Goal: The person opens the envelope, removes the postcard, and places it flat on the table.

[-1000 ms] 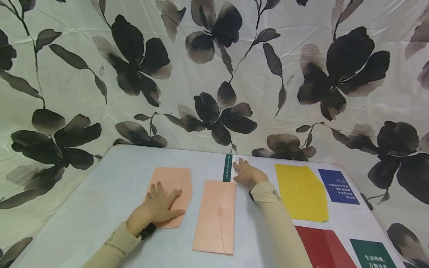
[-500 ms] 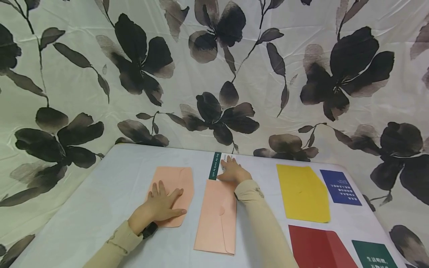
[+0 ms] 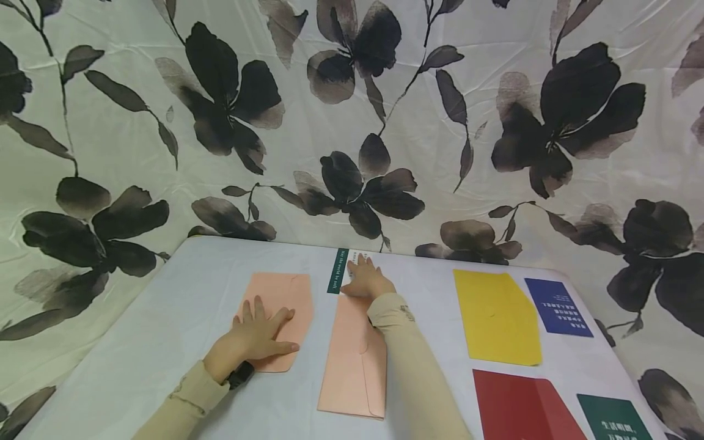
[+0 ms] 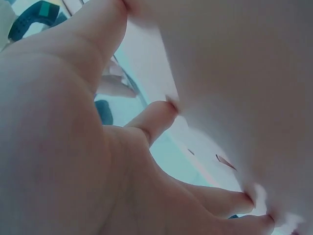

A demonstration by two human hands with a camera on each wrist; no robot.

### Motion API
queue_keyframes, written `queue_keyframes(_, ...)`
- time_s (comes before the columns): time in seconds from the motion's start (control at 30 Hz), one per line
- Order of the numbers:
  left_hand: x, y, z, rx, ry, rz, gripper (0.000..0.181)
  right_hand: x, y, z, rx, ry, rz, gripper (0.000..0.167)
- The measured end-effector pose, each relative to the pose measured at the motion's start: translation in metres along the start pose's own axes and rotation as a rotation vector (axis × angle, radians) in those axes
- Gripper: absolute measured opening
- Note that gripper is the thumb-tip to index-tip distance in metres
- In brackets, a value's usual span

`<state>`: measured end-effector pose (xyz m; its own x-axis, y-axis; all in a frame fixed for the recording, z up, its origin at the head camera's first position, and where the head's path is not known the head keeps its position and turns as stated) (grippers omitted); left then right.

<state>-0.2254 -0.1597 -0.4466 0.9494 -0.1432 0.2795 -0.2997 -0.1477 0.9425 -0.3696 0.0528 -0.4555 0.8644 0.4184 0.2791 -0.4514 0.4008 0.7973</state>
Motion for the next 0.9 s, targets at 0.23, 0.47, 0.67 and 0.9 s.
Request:
queue_keyframes(0.23, -0.001, 0.002, 0.005, 0.001, 0.024, 0.012, 0.08, -0.009, -0.006, 0.011, -0.002, 0.049, -0.013, 0.078)
queue_keyframes(0.47, -0.003, 0.005, 0.016, 0.017, 0.052, 0.036, 0.08, -0.017, -0.015, 0.02, 0.037, 0.077, -0.019, 0.076)
queue_keyframes(0.67, -0.003, 0.01, 0.027, 0.016, 0.066, 0.04, 0.078, -0.01, -0.016, 0.036, 0.04, 0.059, -0.006, 0.075)
queue_keyframes(0.9, -0.006, 0.013, 0.039, 0.013, 0.081, 0.039, 0.078, -0.013, -0.025, 0.044, 0.066, 0.089, -0.008, 0.074)
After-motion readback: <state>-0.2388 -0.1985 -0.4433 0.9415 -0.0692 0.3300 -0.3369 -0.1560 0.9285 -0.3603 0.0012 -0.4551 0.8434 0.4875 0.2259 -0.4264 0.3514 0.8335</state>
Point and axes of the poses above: each hand's wrist, its own x-axis away from the middle knuckle, its own y-axis out of the back of the hand, z = x × y, the point moved 4 cm from there along -x, towards the middle knuckle, and after that the axes turned 7 degrees about -x, right-handed, at the moved point
